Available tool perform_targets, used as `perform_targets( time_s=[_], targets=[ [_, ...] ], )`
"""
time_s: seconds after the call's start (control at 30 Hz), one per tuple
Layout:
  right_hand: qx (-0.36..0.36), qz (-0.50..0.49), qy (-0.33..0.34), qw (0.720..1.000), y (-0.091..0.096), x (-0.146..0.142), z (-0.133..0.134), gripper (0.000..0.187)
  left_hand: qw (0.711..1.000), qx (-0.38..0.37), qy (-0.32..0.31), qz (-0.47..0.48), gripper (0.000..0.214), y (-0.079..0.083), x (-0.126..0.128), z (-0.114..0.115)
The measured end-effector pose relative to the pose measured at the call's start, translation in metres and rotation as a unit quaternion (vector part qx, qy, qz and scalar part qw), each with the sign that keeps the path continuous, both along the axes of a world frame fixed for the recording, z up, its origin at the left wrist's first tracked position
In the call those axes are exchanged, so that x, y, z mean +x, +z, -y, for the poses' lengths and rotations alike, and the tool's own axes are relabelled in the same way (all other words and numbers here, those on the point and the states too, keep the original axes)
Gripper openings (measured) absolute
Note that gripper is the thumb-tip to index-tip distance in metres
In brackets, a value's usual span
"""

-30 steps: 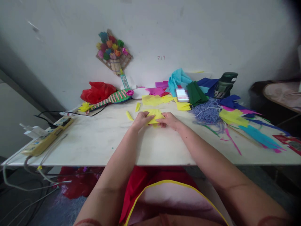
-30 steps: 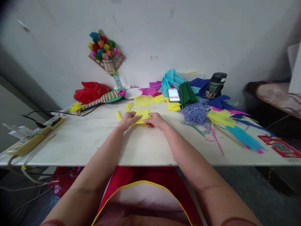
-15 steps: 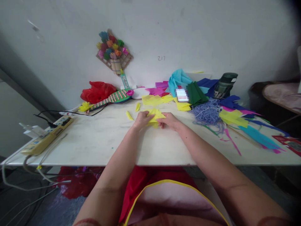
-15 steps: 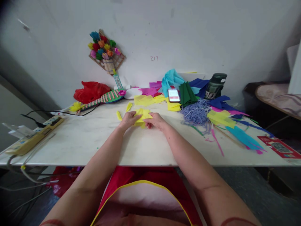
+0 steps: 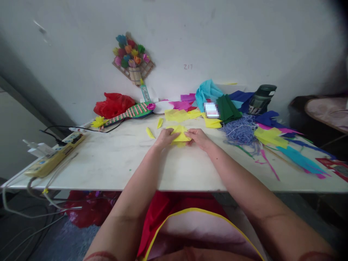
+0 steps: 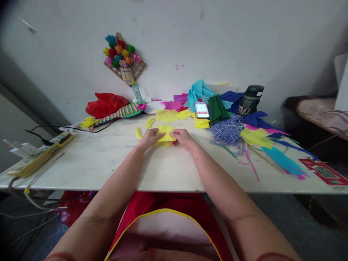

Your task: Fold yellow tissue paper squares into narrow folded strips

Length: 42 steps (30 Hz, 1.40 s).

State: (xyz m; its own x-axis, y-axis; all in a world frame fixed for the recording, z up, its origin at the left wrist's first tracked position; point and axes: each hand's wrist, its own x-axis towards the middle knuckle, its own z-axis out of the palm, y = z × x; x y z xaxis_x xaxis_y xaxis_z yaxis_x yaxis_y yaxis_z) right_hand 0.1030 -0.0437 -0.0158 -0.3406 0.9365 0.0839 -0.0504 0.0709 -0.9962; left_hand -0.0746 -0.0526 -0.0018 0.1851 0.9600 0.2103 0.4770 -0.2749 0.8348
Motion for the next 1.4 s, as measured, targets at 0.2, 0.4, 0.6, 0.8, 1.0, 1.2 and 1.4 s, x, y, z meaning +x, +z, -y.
perform_targets(
  time_s=[0.2, 0.4, 0.6, 0.8, 1.0, 1.2, 1.4],
  targets=[
    [0.01, -0.002, -0.005, 1.0, 0.0014, -0.0001, 0.0012, 0.025, 0.998, -0.032, -0.045, 0.025, 0.036, -0.0043, -0.0018, -0.0008],
    [0.005, 0.007, -0.01, 1.0, 0.0029, -0.0002, 0.0026, 0.024, 0.996, -0.046, -0.057, 0.056, 0.037, -0.0085, -0.0023, -0.0031],
    [0.0, 0.002, 0.007, 1.0, 0.0036, -0.0001, 0.0034, 0.025, 0.989, -0.059, -0.1, 0.09, 0.038, -0.0068, -0.003, -0.0026],
    [0.002, -0.006, 0.006, 1.0, 0.0056, 0.0013, 0.0055, 0.03, 0.986, -0.076, -0.095, 0.118, 0.042, -0.009, -0.0023, -0.0061],
    [-0.013, -0.005, -0.003, 1.0, 0.0041, 0.0021, 0.0023, 0.016, 0.987, -0.062, -0.104, 0.105, 0.041, -0.0092, -0.0035, -0.0059],
    [-0.021, -0.023, -0.008, 0.999, 0.0039, 0.0027, 0.0026, 0.017, 0.982, -0.054, -0.119, 0.138, 0.064, -0.006, -0.0027, -0.0015],
    [-0.024, -0.008, -0.003, 1.0, 0.0046, 0.0029, 0.0028, 0.016, 0.976, -0.037, -0.143, 0.162, 0.069, -0.0034, -0.0036, 0.0011]
  ],
)
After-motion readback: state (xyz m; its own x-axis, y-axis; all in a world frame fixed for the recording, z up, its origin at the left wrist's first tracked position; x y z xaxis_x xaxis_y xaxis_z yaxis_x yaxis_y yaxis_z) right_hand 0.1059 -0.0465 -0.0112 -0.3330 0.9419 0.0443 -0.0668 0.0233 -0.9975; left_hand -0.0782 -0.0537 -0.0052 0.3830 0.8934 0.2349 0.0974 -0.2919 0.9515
